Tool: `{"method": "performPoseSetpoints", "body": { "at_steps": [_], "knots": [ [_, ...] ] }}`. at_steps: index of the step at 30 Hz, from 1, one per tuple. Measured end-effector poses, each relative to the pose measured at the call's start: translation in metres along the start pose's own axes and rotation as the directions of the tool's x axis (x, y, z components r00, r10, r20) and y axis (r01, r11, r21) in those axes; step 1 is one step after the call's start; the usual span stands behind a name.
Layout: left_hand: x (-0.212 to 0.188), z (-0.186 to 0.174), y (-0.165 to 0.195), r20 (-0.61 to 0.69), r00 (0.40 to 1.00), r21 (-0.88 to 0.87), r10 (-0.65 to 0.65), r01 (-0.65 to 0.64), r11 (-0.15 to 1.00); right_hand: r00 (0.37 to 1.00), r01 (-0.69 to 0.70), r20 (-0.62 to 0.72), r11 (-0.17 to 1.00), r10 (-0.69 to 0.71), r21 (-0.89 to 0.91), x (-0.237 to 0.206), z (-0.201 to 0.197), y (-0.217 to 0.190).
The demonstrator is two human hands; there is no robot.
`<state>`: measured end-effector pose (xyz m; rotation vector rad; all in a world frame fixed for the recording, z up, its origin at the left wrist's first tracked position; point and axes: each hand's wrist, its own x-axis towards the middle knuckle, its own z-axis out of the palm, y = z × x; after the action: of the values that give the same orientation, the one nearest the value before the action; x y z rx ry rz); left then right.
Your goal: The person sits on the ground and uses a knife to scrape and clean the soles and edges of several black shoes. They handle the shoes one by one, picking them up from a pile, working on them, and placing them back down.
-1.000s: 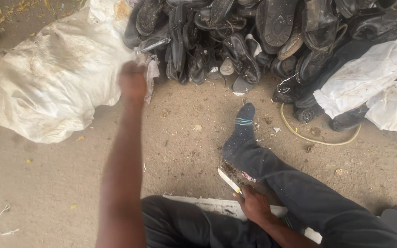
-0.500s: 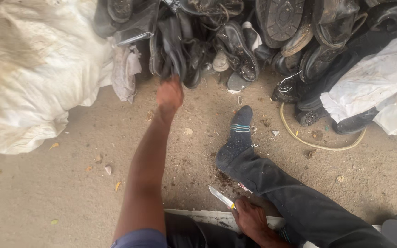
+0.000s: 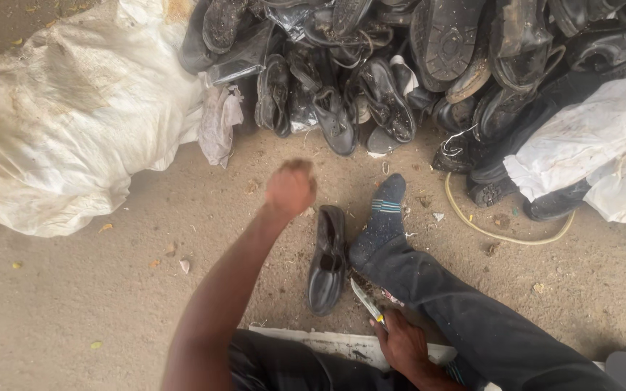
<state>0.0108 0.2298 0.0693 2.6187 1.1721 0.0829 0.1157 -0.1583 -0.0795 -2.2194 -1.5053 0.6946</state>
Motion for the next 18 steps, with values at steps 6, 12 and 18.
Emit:
{"method": "performPoseSetpoints", "body": {
  "at_steps": [6, 12, 18],
  "knots": [
    [0.157, 0.053, -0.019, -0.101, 0.955, 0.336, -0.279, 0.297, 0.894, 0.999, -0.009, 0.038, 1.000, 0.008, 0.023, -0.008, 0.010, 0.015],
    [0.191, 0.070, -0.033, 0.089, 0.965, 0.354, -0.247, 0.201, 0.913, 0.999, 0.036, 0.030, 0.998, -0.037, 0.048, -0.012, 0.012, 0.012],
    [0.044, 0.060, -0.007, -0.085, 0.995, 0.202, -0.053, 0.069, 0.977, 0.996, -0.021, 0.084, 1.000, 0.021, 0.000, -0.001, 0.002, 0.001]
  ]
}}
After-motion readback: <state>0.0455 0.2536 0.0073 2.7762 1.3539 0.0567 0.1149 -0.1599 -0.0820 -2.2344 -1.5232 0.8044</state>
